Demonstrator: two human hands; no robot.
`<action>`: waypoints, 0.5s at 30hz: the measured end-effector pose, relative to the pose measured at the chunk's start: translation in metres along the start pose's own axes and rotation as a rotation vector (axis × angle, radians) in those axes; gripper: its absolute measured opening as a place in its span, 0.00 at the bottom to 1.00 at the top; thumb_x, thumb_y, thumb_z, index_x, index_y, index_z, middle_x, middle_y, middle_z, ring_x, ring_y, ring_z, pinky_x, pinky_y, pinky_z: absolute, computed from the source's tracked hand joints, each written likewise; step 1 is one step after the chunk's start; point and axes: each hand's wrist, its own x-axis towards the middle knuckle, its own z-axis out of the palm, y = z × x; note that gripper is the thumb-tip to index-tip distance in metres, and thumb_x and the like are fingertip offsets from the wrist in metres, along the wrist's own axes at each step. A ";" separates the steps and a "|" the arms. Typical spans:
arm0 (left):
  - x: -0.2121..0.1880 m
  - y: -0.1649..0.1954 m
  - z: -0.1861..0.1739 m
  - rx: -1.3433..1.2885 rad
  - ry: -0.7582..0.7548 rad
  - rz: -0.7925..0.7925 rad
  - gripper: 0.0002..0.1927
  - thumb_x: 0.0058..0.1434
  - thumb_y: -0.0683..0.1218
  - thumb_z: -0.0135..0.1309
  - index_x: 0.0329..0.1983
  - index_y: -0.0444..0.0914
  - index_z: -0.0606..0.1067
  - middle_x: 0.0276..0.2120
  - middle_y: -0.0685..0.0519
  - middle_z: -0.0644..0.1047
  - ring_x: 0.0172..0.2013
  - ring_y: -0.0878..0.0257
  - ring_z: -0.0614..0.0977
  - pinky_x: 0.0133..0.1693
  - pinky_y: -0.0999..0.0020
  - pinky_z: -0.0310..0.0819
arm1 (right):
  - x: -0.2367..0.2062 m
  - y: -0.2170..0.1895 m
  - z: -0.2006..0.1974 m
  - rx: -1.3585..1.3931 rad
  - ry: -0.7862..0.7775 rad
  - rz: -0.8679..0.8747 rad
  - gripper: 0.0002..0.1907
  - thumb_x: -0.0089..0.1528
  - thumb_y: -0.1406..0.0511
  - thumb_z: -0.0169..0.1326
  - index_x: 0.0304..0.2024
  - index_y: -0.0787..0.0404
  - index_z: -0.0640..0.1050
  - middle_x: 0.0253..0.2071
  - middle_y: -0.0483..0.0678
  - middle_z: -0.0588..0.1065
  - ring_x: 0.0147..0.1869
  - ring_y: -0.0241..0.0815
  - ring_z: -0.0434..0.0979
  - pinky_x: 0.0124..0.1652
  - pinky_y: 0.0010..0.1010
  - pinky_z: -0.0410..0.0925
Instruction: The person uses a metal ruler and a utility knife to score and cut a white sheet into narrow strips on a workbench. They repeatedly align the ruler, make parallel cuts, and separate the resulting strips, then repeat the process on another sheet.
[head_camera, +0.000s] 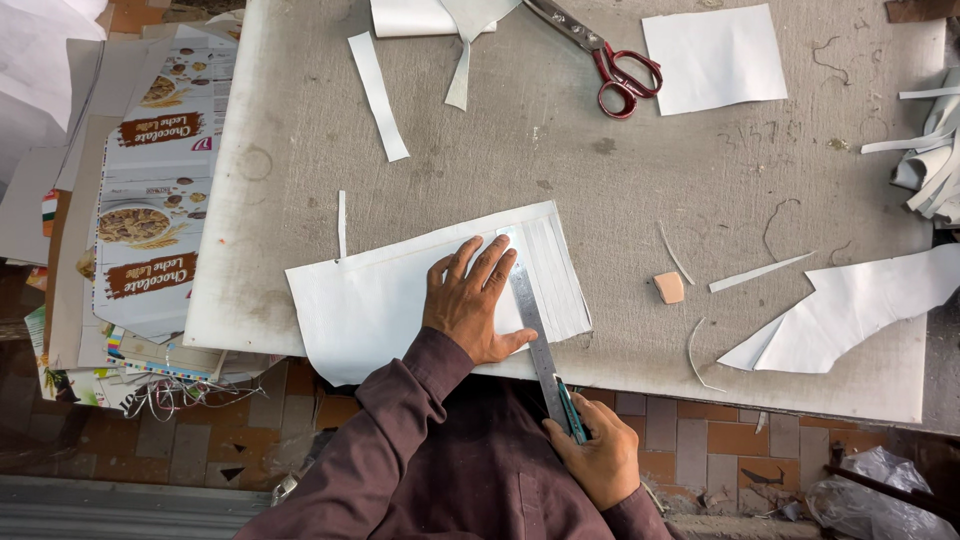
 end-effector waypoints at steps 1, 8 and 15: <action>0.000 0.000 0.001 0.004 -0.006 0.000 0.59 0.39 0.74 0.67 0.68 0.39 0.65 0.70 0.50 0.60 0.70 0.51 0.55 0.65 0.44 0.49 | 0.001 -0.001 -0.001 -0.007 0.012 -0.027 0.25 0.50 0.65 0.70 0.47 0.69 0.80 0.37 0.52 0.82 0.37 0.38 0.85 0.35 0.25 0.77; 0.000 0.000 0.005 0.012 -0.018 -0.002 0.59 0.40 0.75 0.65 0.69 0.39 0.65 0.70 0.50 0.60 0.70 0.51 0.55 0.65 0.43 0.48 | 0.004 -0.004 -0.018 -0.088 0.077 0.073 0.15 0.60 0.65 0.61 0.47 0.67 0.82 0.32 0.48 0.80 0.28 0.36 0.78 0.28 0.28 0.71; -0.002 -0.001 0.004 0.010 -0.011 0.003 0.58 0.40 0.74 0.66 0.69 0.39 0.65 0.70 0.50 0.60 0.70 0.51 0.55 0.65 0.43 0.49 | 0.019 0.002 -0.029 -0.121 0.163 0.028 0.14 0.65 0.67 0.55 0.51 0.68 0.80 0.30 0.48 0.73 0.28 0.37 0.72 0.28 0.30 0.65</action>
